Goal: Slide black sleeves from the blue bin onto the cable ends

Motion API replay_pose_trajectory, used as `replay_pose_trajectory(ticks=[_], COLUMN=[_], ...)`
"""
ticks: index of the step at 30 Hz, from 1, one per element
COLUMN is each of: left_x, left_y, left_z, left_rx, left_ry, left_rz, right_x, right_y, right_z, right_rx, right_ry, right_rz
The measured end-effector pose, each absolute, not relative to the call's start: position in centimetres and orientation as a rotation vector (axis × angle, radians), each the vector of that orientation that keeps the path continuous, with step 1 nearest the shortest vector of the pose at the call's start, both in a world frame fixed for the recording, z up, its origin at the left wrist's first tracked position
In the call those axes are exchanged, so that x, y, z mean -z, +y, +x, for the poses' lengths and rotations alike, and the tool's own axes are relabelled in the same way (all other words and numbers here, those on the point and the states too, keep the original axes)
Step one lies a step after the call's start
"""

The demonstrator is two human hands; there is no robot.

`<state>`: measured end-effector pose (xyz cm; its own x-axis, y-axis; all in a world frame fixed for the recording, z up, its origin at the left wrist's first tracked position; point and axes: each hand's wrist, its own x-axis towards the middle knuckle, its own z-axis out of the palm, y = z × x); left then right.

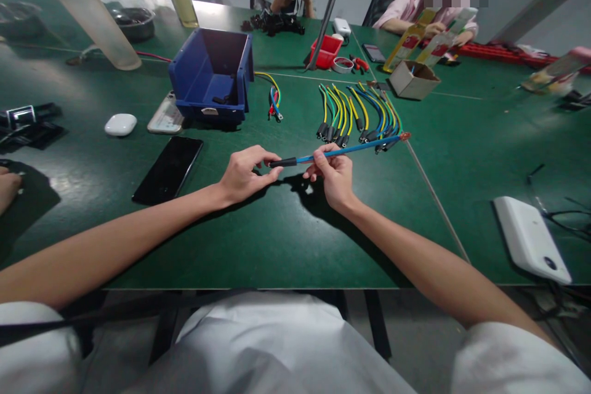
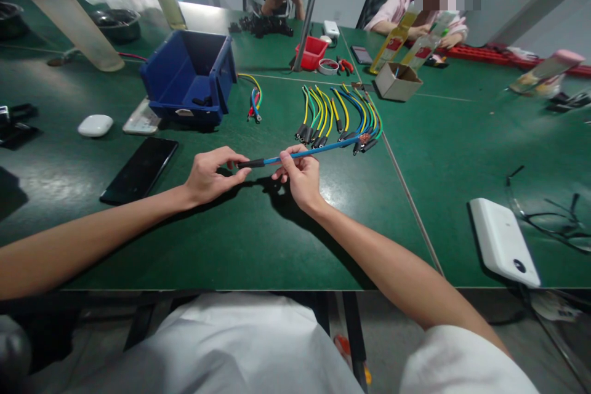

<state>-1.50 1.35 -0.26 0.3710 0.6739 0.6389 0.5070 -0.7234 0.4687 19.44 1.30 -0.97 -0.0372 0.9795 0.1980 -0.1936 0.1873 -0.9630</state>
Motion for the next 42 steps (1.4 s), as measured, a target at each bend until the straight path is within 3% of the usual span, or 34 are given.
replay_pose_trajectory(ticks=[28,42], left_x=[0.13,0.03], left_y=[1.32,1.70], left_z=[-1.51,-1.28], left_rx=[-1.215,-1.093], left_ry=[1.094,1.191], left_rz=[2.389,2.050], right_x=[0.98,1.08], right_y=[1.45,1.58], right_z=[19.47,19.48], right_rx=[-1.204,-1.218], right_ry=[-1.193,-1.174], right_rz=[-0.968,-0.998])
